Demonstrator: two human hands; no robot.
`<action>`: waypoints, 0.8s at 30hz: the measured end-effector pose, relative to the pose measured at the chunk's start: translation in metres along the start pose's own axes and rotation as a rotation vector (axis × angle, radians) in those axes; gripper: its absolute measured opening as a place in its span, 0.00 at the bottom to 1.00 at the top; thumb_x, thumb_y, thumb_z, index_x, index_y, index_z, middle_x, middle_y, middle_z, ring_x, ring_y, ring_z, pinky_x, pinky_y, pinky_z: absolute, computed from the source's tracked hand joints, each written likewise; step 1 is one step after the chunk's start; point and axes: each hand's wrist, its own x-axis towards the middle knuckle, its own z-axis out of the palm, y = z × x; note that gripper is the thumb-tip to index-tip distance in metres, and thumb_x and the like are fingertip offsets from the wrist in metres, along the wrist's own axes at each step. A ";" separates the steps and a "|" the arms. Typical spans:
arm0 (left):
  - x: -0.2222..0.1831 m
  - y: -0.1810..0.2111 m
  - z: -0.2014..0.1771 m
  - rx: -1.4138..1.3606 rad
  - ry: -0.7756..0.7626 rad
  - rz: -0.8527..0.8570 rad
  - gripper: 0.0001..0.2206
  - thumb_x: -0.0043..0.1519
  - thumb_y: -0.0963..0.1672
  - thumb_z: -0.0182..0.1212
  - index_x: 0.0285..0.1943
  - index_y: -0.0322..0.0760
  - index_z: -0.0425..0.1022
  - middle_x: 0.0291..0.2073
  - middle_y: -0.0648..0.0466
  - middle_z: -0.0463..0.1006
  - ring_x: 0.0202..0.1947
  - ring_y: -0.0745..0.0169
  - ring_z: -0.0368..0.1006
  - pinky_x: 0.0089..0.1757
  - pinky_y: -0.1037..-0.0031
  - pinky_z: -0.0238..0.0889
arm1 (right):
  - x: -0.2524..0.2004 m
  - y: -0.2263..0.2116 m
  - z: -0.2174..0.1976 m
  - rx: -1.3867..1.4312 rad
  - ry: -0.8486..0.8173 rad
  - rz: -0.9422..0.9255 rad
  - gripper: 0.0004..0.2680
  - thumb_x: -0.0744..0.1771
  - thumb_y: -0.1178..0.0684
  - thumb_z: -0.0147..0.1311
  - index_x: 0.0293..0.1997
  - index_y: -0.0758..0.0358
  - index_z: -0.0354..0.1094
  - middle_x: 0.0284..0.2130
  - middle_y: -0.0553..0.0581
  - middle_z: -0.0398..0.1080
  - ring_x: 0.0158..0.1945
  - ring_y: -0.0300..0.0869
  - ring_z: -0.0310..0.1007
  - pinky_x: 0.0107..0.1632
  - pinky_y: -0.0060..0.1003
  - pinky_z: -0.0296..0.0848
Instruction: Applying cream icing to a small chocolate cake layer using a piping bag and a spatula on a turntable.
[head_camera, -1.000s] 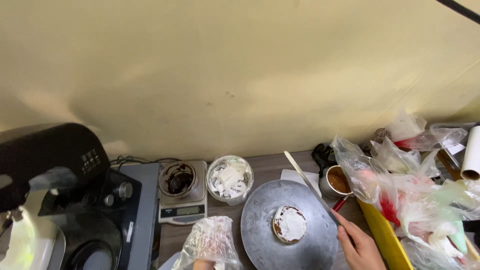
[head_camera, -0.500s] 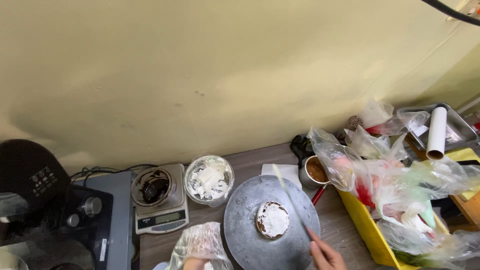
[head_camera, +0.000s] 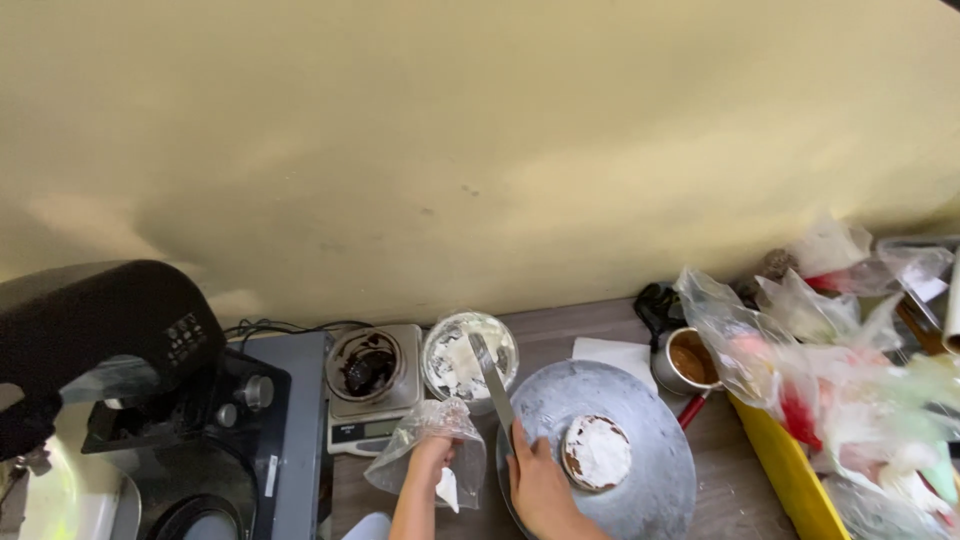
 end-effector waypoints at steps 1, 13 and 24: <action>0.009 -0.001 0.000 -0.003 0.020 0.024 0.19 0.61 0.57 0.61 0.33 0.42 0.76 0.20 0.58 0.73 0.16 0.69 0.57 0.21 0.73 0.48 | 0.001 0.006 0.013 0.019 -0.002 0.016 0.23 0.68 0.50 0.51 0.72 0.57 0.51 0.41 0.71 0.65 0.36 0.63 0.73 0.41 0.55 0.74; 0.056 -0.013 0.022 -0.326 0.138 0.286 0.11 0.62 0.47 0.62 0.50 0.41 0.77 0.35 0.56 0.80 0.32 0.63 0.71 0.34 0.68 0.64 | -0.027 0.029 -0.018 0.334 0.075 0.065 0.21 0.66 0.55 0.55 0.69 0.53 0.61 0.33 0.62 0.69 0.35 0.46 0.75 0.44 0.34 0.73; -0.208 0.083 -0.048 0.407 0.406 0.038 0.13 0.69 0.45 0.58 0.55 0.30 0.79 0.47 0.46 0.82 0.47 0.57 0.77 0.47 0.72 0.71 | -0.082 0.118 -0.063 0.212 0.064 -0.266 0.23 0.64 0.54 0.61 0.68 0.53 0.63 0.28 0.55 0.68 0.33 0.38 0.75 0.44 0.31 0.72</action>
